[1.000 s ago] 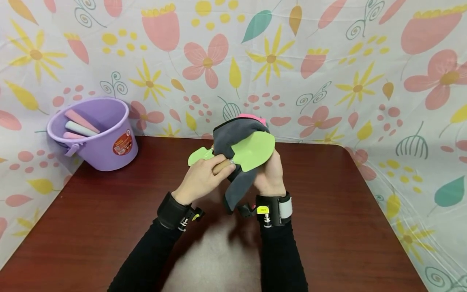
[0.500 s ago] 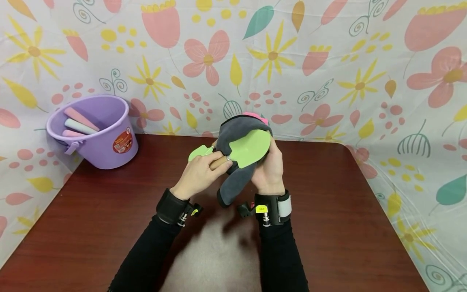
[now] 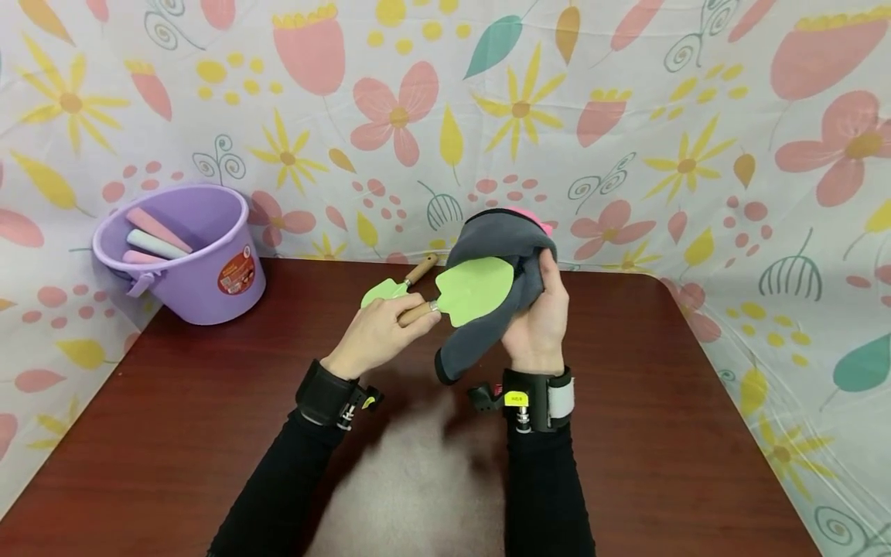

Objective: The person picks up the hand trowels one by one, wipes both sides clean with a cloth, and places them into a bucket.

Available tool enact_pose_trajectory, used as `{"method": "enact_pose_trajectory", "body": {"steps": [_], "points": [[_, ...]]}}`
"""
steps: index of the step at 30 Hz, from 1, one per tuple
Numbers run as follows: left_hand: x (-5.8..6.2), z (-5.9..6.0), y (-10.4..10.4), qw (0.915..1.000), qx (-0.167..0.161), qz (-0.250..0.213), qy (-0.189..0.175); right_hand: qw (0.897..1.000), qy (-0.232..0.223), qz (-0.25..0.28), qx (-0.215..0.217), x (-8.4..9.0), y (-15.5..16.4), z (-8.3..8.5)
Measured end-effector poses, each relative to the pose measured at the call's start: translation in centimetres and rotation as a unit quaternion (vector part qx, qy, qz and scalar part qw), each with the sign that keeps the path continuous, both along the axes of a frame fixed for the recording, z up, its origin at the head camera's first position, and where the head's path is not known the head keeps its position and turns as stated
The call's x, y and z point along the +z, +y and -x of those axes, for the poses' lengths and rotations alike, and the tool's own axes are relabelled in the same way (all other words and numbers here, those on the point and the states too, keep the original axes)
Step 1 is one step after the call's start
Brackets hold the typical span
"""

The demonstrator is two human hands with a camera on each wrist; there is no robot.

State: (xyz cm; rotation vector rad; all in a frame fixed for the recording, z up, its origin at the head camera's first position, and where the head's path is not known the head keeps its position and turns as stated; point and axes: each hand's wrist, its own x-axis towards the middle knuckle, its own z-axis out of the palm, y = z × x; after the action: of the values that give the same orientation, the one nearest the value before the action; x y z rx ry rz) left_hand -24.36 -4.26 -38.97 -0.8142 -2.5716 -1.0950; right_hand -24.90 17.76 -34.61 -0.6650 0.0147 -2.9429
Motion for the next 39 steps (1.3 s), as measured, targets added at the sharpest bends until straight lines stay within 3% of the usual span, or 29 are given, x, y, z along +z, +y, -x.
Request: {"method": "enact_pose_trajectory", "body": {"steps": [6,13,18,23,27,31,35,39], "points": [[0.0,0.0,-0.1,0.9998,0.015,0.016,-0.003,0.999,-0.004,0.045,-0.029,0.4,1.0,-0.1],[0.1,0.3,-0.2,0.9988,0.040,0.027,0.013,0.996,0.002,0.084,-0.034,0.5,2.1,-0.3],[-0.2,0.4,-0.3,0.9982,0.058,0.014,0.009,0.994,-0.008,0.092,-0.052,0.1,2.8,-0.3],[-0.1,0.3,-0.7,0.9952,0.096,-0.012,-0.013,0.994,-0.023,0.089,-0.061,-0.1,3.3,-0.3],[0.3,0.4,-1.2,0.9932,0.107,-0.043,-0.016,0.997,-0.012,0.057,-0.051,-0.1,2.8,-0.1],[0.6,0.5,-1.9,0.9922,0.095,-0.080,-0.016,1.000,-0.007,-0.016,-0.002,-0.3,1.7,-0.3],[0.7,0.6,-2.3,0.9901,0.079,-0.114,-0.022,0.995,-0.016,-0.083,0.056,-0.5,0.5,-0.8],[0.8,0.7,-2.3,0.9877,0.064,-0.140,-0.027,0.989,-0.022,-0.114,0.097,-0.6,-0.2,-1.0]]}}
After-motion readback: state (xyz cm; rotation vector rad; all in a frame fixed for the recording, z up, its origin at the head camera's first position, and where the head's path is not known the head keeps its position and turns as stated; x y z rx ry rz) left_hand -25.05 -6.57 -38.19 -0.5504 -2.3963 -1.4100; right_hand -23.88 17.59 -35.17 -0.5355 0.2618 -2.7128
